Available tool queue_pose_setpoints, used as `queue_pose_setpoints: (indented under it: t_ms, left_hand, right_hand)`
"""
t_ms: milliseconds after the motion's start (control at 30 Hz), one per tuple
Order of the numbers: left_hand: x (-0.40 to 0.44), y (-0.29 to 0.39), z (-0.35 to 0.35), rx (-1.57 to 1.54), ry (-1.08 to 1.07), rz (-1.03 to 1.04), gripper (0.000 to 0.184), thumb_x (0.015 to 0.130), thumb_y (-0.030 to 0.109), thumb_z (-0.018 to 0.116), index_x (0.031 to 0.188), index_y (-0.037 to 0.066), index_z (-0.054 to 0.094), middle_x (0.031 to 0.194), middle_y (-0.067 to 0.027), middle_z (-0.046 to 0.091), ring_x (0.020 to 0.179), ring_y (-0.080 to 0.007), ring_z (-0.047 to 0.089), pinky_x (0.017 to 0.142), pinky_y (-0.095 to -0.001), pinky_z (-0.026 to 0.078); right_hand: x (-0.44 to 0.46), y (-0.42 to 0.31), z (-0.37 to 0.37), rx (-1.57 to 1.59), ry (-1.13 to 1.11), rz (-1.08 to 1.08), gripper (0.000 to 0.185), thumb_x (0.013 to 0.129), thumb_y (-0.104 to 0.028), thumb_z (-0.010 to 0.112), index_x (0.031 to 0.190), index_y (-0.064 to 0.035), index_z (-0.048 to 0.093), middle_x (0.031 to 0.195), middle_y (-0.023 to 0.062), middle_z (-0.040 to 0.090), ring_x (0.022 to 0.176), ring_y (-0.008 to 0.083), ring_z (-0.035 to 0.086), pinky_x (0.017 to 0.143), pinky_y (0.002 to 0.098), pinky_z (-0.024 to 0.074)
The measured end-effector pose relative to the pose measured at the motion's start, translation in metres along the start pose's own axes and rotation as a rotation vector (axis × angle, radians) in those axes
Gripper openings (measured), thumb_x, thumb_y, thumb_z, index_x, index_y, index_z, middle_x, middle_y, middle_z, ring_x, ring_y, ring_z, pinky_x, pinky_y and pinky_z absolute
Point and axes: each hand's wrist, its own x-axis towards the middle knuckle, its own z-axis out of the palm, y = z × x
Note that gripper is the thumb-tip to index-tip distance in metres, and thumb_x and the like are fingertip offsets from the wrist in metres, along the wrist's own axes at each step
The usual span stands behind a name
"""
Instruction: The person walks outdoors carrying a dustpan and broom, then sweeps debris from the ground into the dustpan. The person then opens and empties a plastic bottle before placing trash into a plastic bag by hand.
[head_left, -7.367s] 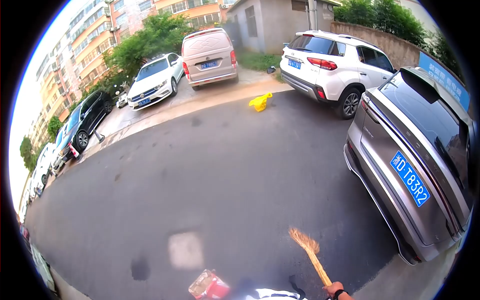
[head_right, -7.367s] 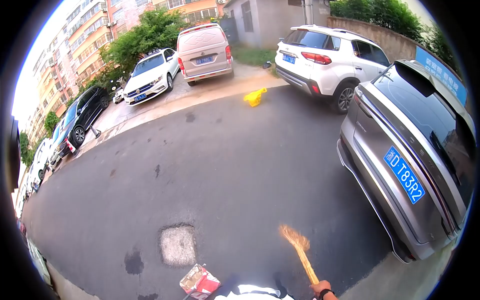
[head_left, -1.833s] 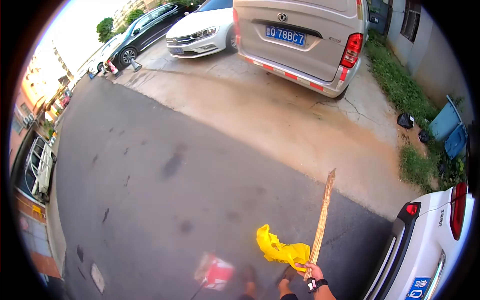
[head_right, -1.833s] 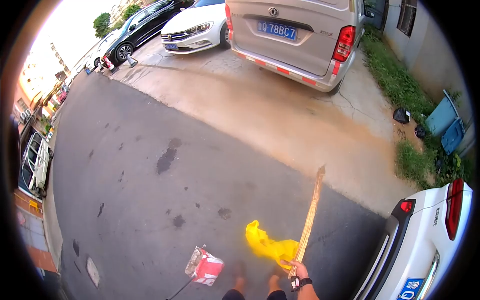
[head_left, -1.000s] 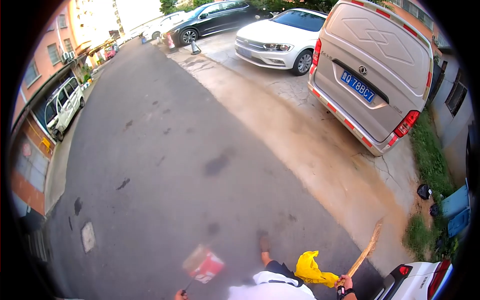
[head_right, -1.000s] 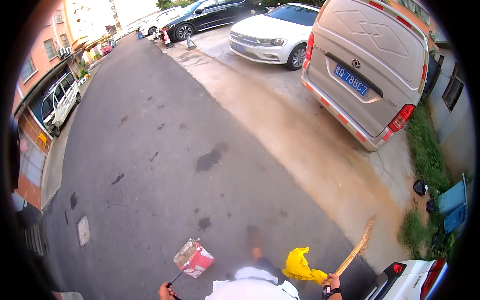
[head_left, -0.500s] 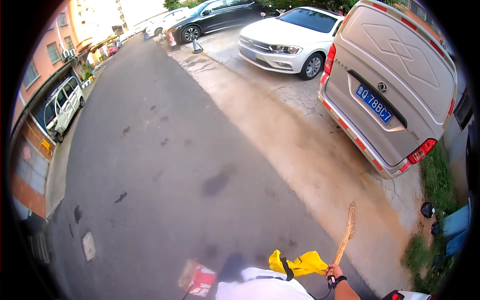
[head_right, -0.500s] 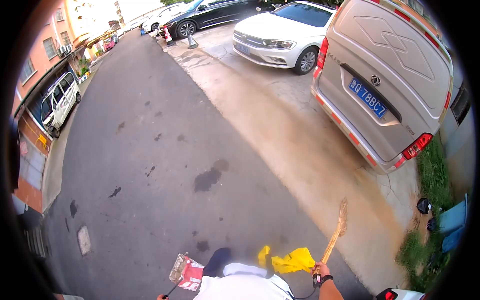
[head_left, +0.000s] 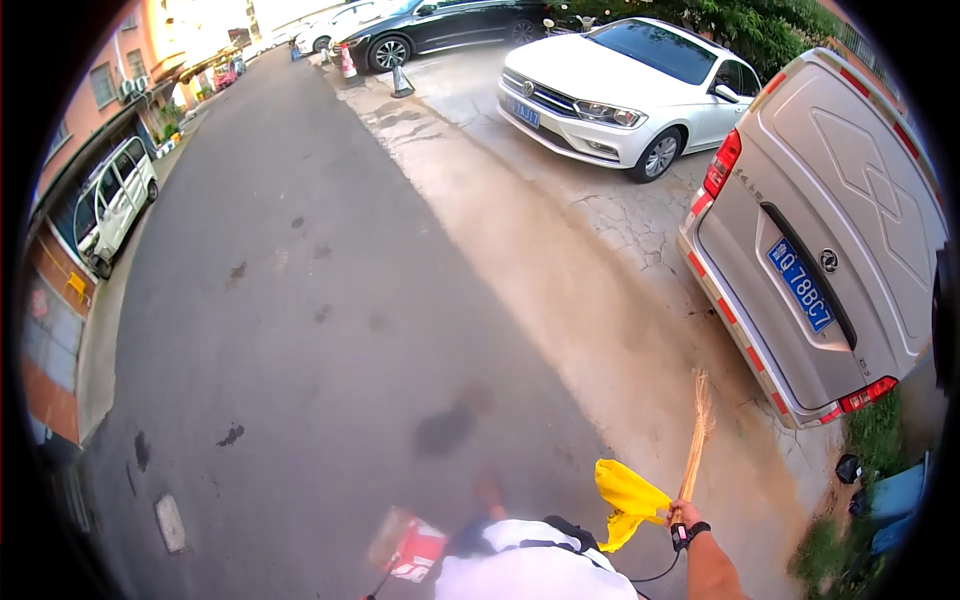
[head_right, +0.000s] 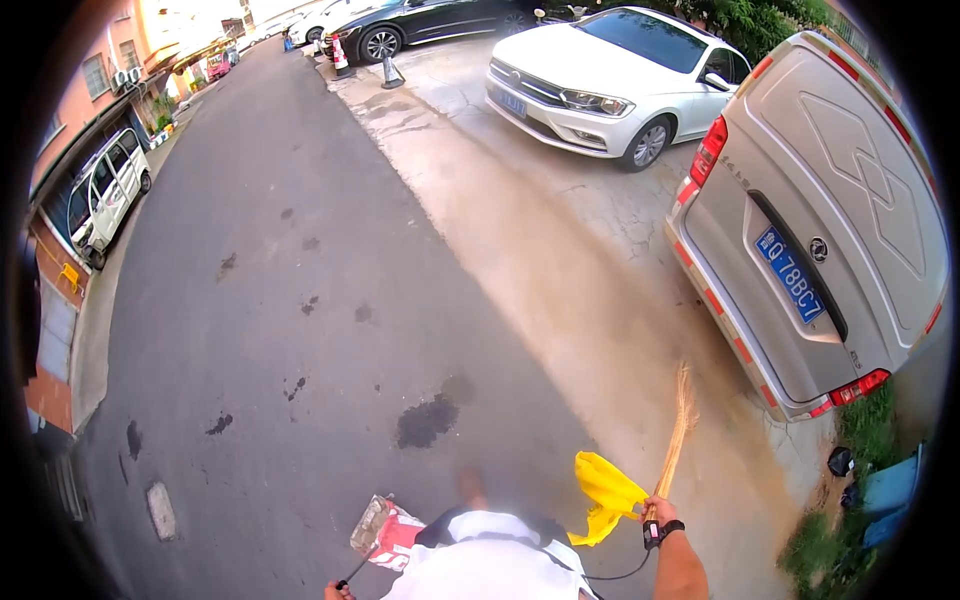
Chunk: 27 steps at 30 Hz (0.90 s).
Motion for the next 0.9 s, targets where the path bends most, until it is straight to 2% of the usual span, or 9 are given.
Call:
queue_pose_setpoints:
  t_ms: [33, 100, 133, 167, 267, 400, 633, 733, 900]
  left_hand:
    - [0.046, -0.001, 0.006, -0.046, 0.000, 0.005, 0.031, 0.097, 0.027, 0.046, 0.069, 0.016, 0.046, 0.052, 0.0046, 0.037, 0.043, -0.0110, 0.034, 0.040, -0.0270, 0.026]
    - [0.097, 0.020, 0.003, -0.281, -0.023, -0.268, 0.031, 0.097, 0.028, 0.046, 0.068, 0.017, 0.046, 0.053, 0.0049, 0.037, 0.043, -0.0107, 0.033, 0.039, -0.0272, 0.025]
    - [0.091, 0.102, 0.026, -0.402, -0.034, -0.404, 0.031, 0.096, 0.028, 0.046, 0.067, 0.017, 0.045, 0.053, 0.0051, 0.037, 0.042, -0.0106, 0.032, 0.039, -0.0273, 0.024]
    - [0.058, 0.179, 0.057, -0.321, 0.067, -0.314, 0.031, 0.095, 0.030, 0.047, 0.067, 0.017, 0.045, 0.053, 0.0053, 0.036, 0.043, -0.0106, 0.032, 0.040, -0.0272, 0.024]
    - [0.131, 0.219, 0.083, -0.365, 0.033, -0.303, 0.031, 0.095, 0.030, 0.049, 0.068, 0.016, 0.047, 0.054, 0.0050, 0.038, 0.045, -0.0105, 0.034, 0.042, -0.0269, 0.026]
    - [0.081, 0.463, 0.198, -0.313, 0.132, -0.230, 0.030, 0.098, 0.030, 0.049, 0.073, 0.014, 0.051, 0.058, 0.0042, 0.043, 0.051, -0.0101, 0.040, 0.048, -0.0262, 0.032]
    - [0.207, 0.630, 0.297, -0.252, 0.090, -0.210, 0.027, 0.098, 0.029, 0.053, 0.081, 0.008, 0.059, 0.062, 0.0019, 0.047, 0.055, -0.0125, 0.044, 0.051, -0.0294, 0.038]
    - [0.342, 0.604, 0.303, -0.289, 0.172, -0.239, 0.032, 0.088, 0.033, 0.063, 0.072, 0.007, 0.056, 0.049, 0.0037, 0.037, 0.036, -0.0110, 0.033, 0.036, -0.0318, 0.028]
    - [0.428, 0.704, 0.370, -0.246, 0.178, -0.172, 0.032, 0.089, 0.033, 0.061, 0.073, 0.008, 0.051, 0.050, 0.0040, 0.033, 0.036, -0.0116, 0.029, 0.036, -0.0322, 0.026]
  right_hand:
    - [-0.005, -0.022, 0.029, -0.032, 0.005, -0.033, 0.011, 0.081, -0.007, 0.063, 0.084, -0.0031, 0.054, 0.063, 0.0102, 0.055, 0.052, 0.0245, 0.055, 0.048, 0.0416, 0.0529]
    - [-0.011, -0.056, 0.078, -0.083, -0.012, -0.054, 0.010, 0.080, -0.007, 0.063, 0.084, -0.0031, 0.055, 0.063, 0.0092, 0.055, 0.053, 0.0230, 0.057, 0.049, 0.0409, 0.0536]
    - [-0.007, -0.071, 0.099, -0.100, -0.010, -0.056, 0.010, 0.080, -0.007, 0.063, 0.084, -0.0029, 0.055, 0.063, 0.0091, 0.056, 0.054, 0.0225, 0.057, 0.049, 0.0405, 0.0539]
    - [-0.002, -0.084, 0.120, -0.119, -0.009, -0.057, 0.010, 0.080, -0.006, 0.063, 0.085, -0.0028, 0.055, 0.063, 0.0090, 0.056, 0.054, 0.0221, 0.057, 0.049, 0.0401, 0.0542]
    - [0.026, -0.118, 0.181, -0.187, 0.017, -0.071, 0.012, 0.078, -0.004, 0.064, 0.087, -0.0016, 0.057, 0.066, 0.0101, 0.058, 0.054, 0.0219, 0.059, 0.049, 0.0395, 0.0550]
    - [0.092, -0.177, 0.268, -0.280, 0.009, -0.054, 0.015, 0.076, -0.002, 0.066, 0.089, -0.0006, 0.058, 0.068, 0.0115, 0.060, 0.056, 0.0232, 0.060, 0.049, 0.0404, 0.0553]
    - [0.138, -0.304, 0.475, -0.382, 0.041, -0.062, 0.022, 0.073, 0.000, 0.067, 0.093, 0.0018, 0.058, 0.071, 0.0121, 0.060, 0.059, 0.0242, 0.062, 0.053, 0.0407, 0.0575]
    - [0.149, -0.361, 0.546, -0.418, 0.039, -0.060, 0.023, 0.073, 0.001, 0.067, 0.095, 0.0012, 0.058, 0.072, 0.0122, 0.060, 0.060, 0.0244, 0.062, 0.054, 0.0406, 0.0578]
    - [0.199, -0.448, 0.664, -0.485, 0.022, -0.092, 0.016, 0.075, -0.002, 0.069, 0.089, 0.0010, 0.062, 0.072, 0.0124, 0.062, 0.060, 0.0234, 0.064, 0.053, 0.0415, 0.0587]
